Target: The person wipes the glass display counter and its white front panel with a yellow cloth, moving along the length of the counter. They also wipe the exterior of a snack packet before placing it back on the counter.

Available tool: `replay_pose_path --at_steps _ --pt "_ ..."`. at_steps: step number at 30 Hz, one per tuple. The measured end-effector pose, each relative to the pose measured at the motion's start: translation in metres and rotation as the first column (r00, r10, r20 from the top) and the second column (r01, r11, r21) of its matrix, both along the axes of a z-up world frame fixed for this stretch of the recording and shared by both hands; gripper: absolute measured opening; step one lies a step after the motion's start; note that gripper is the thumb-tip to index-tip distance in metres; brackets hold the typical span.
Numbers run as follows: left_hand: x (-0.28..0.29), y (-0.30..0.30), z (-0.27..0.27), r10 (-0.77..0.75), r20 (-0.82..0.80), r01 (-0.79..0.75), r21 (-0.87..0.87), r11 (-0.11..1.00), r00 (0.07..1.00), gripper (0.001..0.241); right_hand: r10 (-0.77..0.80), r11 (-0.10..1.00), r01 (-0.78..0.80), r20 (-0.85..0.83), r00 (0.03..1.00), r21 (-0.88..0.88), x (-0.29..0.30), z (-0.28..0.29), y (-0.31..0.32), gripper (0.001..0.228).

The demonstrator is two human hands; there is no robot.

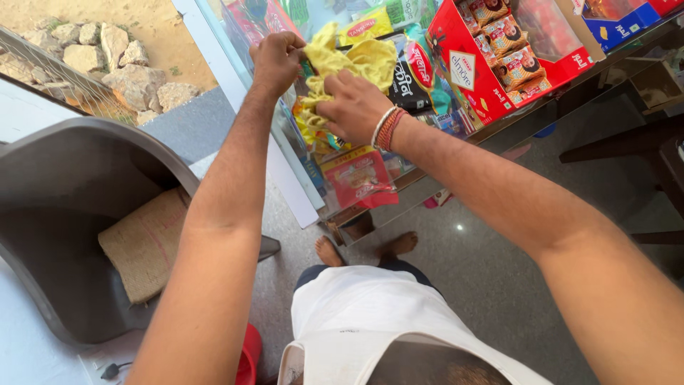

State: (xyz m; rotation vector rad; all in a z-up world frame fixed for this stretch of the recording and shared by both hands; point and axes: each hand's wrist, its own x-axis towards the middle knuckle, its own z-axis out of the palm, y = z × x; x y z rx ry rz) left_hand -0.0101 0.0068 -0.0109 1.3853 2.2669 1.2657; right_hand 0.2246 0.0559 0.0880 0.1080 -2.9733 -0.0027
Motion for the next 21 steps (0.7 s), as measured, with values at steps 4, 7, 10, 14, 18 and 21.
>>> replay_pose_path --at_steps 4,7,10,14,18,21 --pt "-0.025 0.012 -0.003 -0.161 0.247 0.171 -0.018 0.985 0.955 0.011 -0.088 0.996 0.087 -0.078 0.993 -0.025 -0.020 -0.008 0.028 0.027" --pt "-0.048 0.018 -0.013 -0.394 0.434 0.394 0.094 0.914 0.810 0.018 -0.188 0.982 0.191 -0.158 0.970 0.009 -0.055 -0.014 0.056 0.028" --pt "-0.054 0.021 -0.027 -0.362 0.414 0.360 0.085 0.929 0.835 0.032 -0.214 0.975 0.220 -0.134 0.968 0.034 -0.078 -0.020 0.062 0.026" --pt "-0.051 0.022 -0.036 -0.281 0.369 0.258 0.110 0.960 0.886 0.030 -0.137 0.989 0.142 -0.096 0.986 0.047 -0.069 -0.017 0.043 0.024" --pt "-0.044 0.024 -0.030 -0.202 0.284 0.174 0.123 0.977 0.937 0.037 -0.062 0.998 0.063 -0.066 0.996 0.017 -0.039 -0.007 0.012 0.018" --pt "-0.040 0.029 -0.020 -0.147 0.243 0.133 0.074 0.988 0.959 0.036 -0.058 0.998 0.059 -0.053 0.997 0.019 -0.014 -0.002 -0.010 0.014"
